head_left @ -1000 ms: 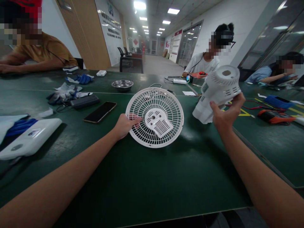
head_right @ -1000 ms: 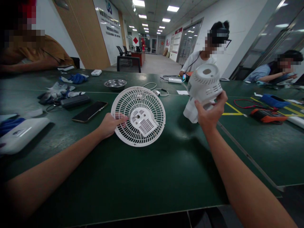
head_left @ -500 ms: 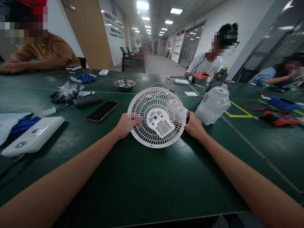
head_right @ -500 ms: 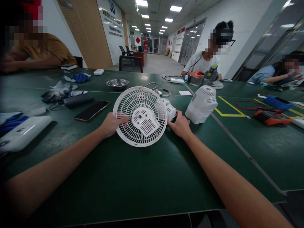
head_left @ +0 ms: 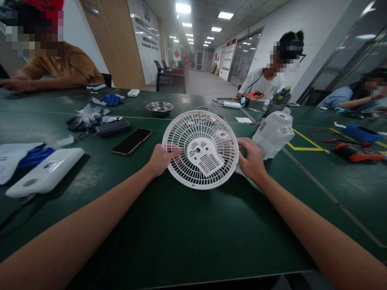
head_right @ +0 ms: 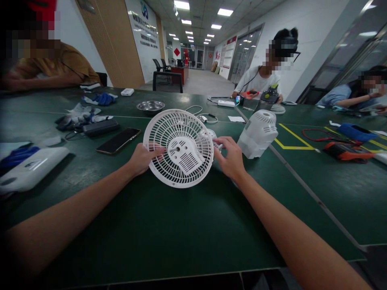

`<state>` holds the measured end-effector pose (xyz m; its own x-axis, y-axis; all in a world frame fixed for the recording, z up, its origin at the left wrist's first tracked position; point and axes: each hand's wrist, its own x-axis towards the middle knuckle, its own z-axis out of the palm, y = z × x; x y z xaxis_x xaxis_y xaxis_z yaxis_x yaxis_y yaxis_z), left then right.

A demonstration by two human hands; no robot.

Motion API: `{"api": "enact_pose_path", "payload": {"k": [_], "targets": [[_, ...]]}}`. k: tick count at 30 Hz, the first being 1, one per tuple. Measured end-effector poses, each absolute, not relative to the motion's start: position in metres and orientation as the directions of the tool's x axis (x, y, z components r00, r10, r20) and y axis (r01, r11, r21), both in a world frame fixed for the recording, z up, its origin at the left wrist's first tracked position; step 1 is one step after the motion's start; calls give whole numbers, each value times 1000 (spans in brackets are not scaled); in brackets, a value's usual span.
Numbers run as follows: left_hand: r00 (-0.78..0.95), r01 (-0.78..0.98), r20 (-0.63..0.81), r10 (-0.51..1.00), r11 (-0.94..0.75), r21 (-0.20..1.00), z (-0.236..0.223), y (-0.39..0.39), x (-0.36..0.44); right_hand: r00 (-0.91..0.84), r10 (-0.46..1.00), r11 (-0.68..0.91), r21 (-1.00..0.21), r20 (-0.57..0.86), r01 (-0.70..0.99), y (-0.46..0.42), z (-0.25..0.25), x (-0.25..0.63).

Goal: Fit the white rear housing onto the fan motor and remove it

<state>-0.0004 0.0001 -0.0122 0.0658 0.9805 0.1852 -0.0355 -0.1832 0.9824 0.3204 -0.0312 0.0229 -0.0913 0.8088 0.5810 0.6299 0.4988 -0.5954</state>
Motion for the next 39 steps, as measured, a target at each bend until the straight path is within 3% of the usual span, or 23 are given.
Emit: {"api": "enact_pose_path", "payload": {"k": [3,7,9,12,16,19,23,26,32,39], "targets": [[69,-13,259,963,-259,966,-14,0,-2,-170,923,381,-879,344,286,-47,21,297],[45,-4,307,951,-307,952,-13,-2,-3,-384,918,104,-995,97,-1,-61,13,267],[48,9,314,948,-315,949,-11,-5,-2,-387,918,79,-996,90,-45,-65,12,258],[87,18,288,954,-290,957,-9,-5,1,-249,951,171,-983,184,-72,-65,9,256],[83,-250,208,975,-182,951,-9,1,2,-89,946,317,-948,313,32,-62,7,267],[95,-406,121,988,-72,911,-7,7,-3,-76,925,379,-915,372,136,-62,13,276],[245,-418,26,969,81,905,-3,8,-10,-108,908,419,-887,405,196,-66,21,279],[249,-451,20,968,97,887,-1,4,-10,-141,881,473,-850,452,232,-66,19,279],[346,-429,-92,934,244,869,3,-1,-10,-262,812,577,-652,521,493,-58,9,288],[402,-423,-226,887,399,814,-2,6,-10,-409,782,615,-478,470,627,-53,13,291]]}}
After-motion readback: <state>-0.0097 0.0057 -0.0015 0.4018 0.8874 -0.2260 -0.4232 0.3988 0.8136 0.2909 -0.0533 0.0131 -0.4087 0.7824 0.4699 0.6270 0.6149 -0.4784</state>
